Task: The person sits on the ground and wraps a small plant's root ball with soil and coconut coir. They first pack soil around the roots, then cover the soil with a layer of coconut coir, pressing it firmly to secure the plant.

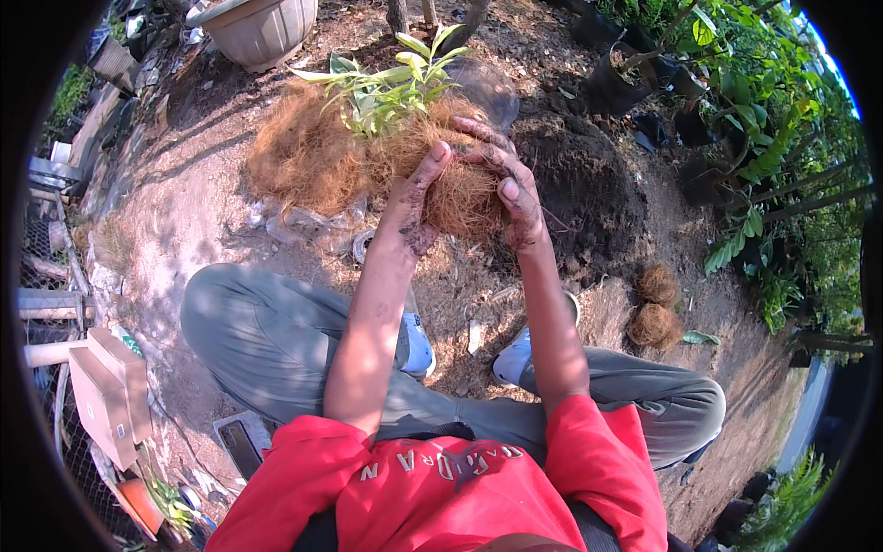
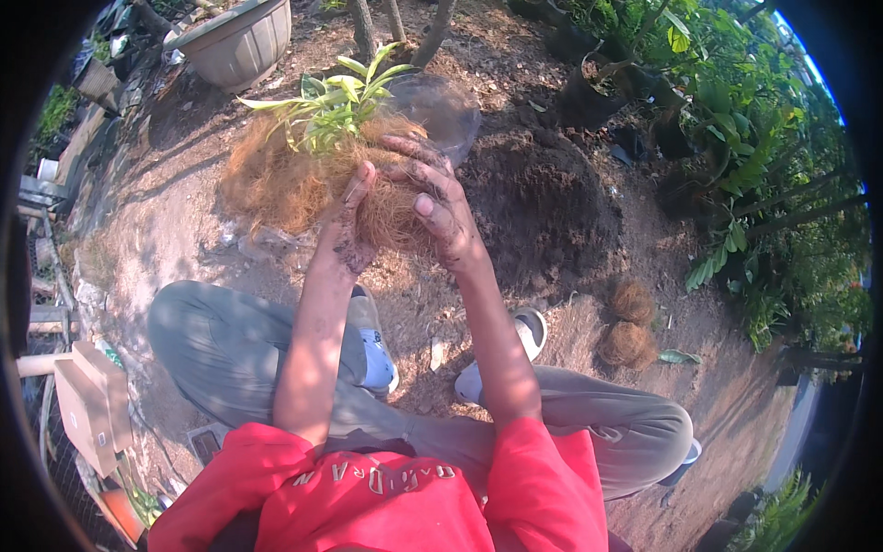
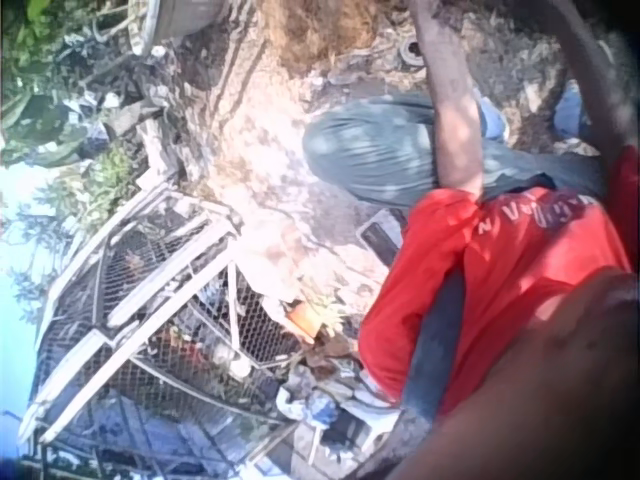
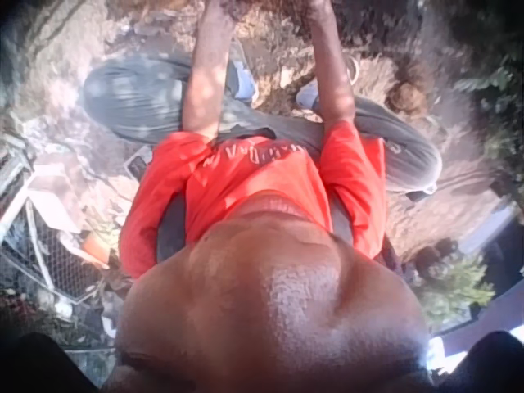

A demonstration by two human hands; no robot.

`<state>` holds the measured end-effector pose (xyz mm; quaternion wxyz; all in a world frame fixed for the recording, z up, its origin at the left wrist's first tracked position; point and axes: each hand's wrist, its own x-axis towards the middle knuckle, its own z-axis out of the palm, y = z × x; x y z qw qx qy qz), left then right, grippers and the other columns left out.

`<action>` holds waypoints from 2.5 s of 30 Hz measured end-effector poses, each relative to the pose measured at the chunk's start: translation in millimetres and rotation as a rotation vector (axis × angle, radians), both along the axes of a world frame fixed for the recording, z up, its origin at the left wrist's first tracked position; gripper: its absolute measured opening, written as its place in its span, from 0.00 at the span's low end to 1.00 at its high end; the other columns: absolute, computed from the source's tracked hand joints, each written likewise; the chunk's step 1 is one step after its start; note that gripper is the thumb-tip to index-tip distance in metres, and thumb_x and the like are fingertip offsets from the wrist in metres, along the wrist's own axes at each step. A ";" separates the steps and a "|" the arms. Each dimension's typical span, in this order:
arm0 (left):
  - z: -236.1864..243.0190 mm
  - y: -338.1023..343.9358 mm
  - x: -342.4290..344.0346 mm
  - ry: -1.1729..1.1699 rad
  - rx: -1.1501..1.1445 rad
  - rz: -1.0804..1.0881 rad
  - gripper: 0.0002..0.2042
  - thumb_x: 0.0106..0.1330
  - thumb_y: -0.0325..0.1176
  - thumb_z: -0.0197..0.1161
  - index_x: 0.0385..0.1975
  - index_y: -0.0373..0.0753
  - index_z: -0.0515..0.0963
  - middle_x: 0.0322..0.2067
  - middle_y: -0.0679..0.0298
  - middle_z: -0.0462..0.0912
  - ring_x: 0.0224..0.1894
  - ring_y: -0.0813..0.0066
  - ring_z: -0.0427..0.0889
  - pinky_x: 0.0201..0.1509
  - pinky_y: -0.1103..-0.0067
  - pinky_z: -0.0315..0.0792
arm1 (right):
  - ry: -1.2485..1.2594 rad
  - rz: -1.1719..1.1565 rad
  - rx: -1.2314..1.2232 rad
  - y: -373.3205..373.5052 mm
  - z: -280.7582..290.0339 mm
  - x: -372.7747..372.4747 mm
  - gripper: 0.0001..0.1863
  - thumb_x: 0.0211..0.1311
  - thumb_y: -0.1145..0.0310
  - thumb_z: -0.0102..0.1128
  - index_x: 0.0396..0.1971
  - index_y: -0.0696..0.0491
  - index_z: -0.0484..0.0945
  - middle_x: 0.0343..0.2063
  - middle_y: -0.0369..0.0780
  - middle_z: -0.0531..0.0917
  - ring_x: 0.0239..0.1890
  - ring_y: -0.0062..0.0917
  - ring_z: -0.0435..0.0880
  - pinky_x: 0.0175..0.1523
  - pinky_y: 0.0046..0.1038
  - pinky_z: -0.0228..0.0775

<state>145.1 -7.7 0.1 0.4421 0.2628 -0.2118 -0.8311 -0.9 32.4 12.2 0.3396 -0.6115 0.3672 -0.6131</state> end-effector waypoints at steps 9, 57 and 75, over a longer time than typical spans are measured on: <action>-1.6 -12.1 -4.7 0.159 0.090 -0.090 0.26 0.70 0.50 0.49 0.61 0.40 0.65 0.55 0.53 0.74 0.55 0.57 0.76 0.59 0.58 0.73 | -0.260 -0.140 0.023 12.7 12.5 -25.4 0.36 0.56 0.55 0.62 0.59 0.62 0.67 0.60 0.47 0.70 0.64 0.38 0.66 0.68 0.40 0.57; -30.0 -2.9 4.6 -0.078 -0.179 -0.115 0.25 0.66 0.46 0.60 0.53 0.31 0.71 0.49 0.54 0.79 0.50 0.64 0.80 0.55 0.66 0.77 | -0.054 -0.377 0.196 28.0 47.2 -11.4 0.11 0.63 0.67 0.63 0.38 0.59 0.76 0.36 0.39 0.83 0.39 0.18 0.79 0.48 0.23 0.70; -21.5 -12.5 -0.1 0.014 -0.102 -0.202 0.32 0.58 0.43 0.71 0.58 0.34 0.67 0.52 0.56 0.77 0.50 0.67 0.80 0.54 0.71 0.77 | -0.127 -0.081 0.202 28.4 32.2 -4.1 0.15 0.61 0.69 0.60 0.46 0.59 0.75 0.58 0.49 0.71 0.65 0.34 0.65 0.66 0.32 0.56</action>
